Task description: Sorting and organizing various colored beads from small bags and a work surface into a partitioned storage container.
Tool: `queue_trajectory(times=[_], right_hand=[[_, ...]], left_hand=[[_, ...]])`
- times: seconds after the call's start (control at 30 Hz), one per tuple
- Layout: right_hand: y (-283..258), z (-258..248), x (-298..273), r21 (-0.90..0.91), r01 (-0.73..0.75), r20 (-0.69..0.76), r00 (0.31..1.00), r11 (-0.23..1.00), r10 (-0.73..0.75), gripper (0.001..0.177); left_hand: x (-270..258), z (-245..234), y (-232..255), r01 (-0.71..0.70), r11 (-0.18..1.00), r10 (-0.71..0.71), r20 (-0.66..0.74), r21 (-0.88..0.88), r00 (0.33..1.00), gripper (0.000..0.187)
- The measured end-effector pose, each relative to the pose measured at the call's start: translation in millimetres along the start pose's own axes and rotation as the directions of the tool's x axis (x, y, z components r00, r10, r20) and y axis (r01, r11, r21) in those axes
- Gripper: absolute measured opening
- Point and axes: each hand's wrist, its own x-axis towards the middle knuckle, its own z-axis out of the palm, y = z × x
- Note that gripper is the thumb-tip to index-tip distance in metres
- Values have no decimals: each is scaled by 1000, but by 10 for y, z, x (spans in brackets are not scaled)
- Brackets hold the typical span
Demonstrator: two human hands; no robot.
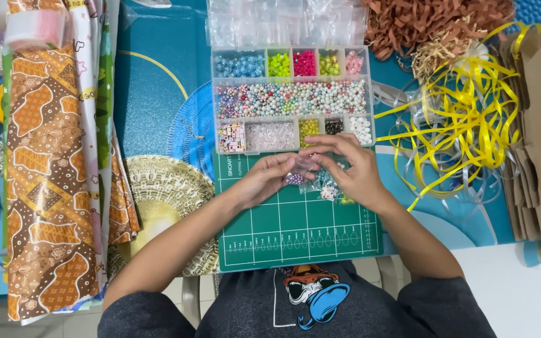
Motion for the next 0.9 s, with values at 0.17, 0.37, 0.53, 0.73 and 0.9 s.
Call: queue_trajectory(times=[0.17,0.37,0.53,0.73,0.9], right_hand=[[-5,44,10,27,0,-26,1000,1000,1,30],[49,88,-33,23,11,-21,1000,1000,-11,29],[-52,83,5,37,9,-14,1000,999,-9,29],[-70,98,0,52,15,6,1000,999,-16,30],[-166,105,30,79,15,17,1000,997,-16,33]], left_hand=[[-1,-10,-38,-5,1000,5,-4,-11,1000,43],[-11,-9,-38,-7,1000,7,-21,-20,1000,46],[-8,-8,-27,-6,1000,6,-20,-24,1000,46],[-4,-12,-70,-10,999,9,-32,-47,999,45],[7,-23,-79,-15,998,13,-37,-64,999,43]])
